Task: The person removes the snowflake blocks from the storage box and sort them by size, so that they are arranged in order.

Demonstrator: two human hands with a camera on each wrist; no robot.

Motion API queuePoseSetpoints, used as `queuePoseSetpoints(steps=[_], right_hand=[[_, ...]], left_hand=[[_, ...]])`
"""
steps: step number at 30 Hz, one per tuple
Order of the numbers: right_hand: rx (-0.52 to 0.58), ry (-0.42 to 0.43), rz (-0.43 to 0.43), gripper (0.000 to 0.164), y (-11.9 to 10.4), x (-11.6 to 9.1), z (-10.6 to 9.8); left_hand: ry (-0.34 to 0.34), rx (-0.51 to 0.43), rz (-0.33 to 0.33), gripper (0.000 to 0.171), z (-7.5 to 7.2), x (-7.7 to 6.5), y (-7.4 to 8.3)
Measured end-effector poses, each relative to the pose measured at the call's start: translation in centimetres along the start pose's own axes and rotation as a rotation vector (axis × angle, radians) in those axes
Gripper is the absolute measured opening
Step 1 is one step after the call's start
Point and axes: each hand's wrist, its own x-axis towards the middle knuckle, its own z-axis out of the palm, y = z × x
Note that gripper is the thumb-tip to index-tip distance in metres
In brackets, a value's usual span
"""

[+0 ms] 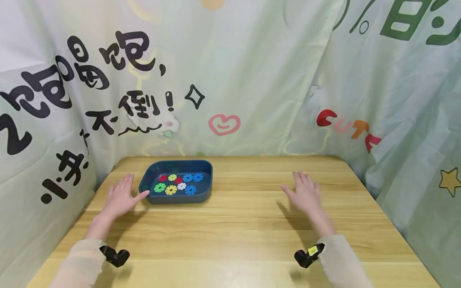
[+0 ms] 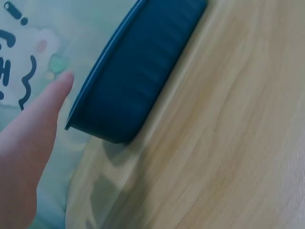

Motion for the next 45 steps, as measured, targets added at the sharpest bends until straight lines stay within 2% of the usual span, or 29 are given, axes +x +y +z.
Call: queuePoseSetpoints(steps=[4, 9, 17, 21, 27, 33, 40, 45], right_hand=[[0.151, 0.013, -0.038, 0.075, -1.9, 1.0, 0.6], [0.357, -0.035, -0.042, 0.074, -4.5, 2.2, 1.7], [0.555, -0.149, -0.038, 0.075, -9.5, 3.5, 4.5], [0.622, -0.210, -0.044, 0.074, -12.0, 3.9, 5.8], [0.659, -0.265, -0.035, 0.072, -14.8, 4.5, 7.8], [0.701, -0.285, -0.034, 0.074, -17.0, 4.9, 9.4], [0.714, -0.301, -0.028, 0.071, -18.6, 5.1, 10.5], [0.752, -0.297, -0.066, 0.065, -18.9, 5.2, 11.3]], left_hand=[[-0.028, -0.154, -0.032, 0.104, 0.1, 0.1, 0.1], [-0.081, -0.350, -0.081, 0.107, 0.2, 0.4, 0.5], [-0.126, -0.500, -0.143, 0.098, 0.3, 0.5, 0.2], [-0.152, -0.548, -0.162, 0.096, 0.5, 0.3, -0.1], [-0.182, -0.607, -0.171, 0.091, 1.0, 0.2, 0.0], [-0.161, -0.634, -0.158, 0.078, 1.4, 0.2, 0.0], [-0.139, -0.649, -0.156, 0.076, 1.6, 0.3, 0.0], [-0.137, -0.663, -0.165, 0.077, 1.5, 0.2, 0.2]])
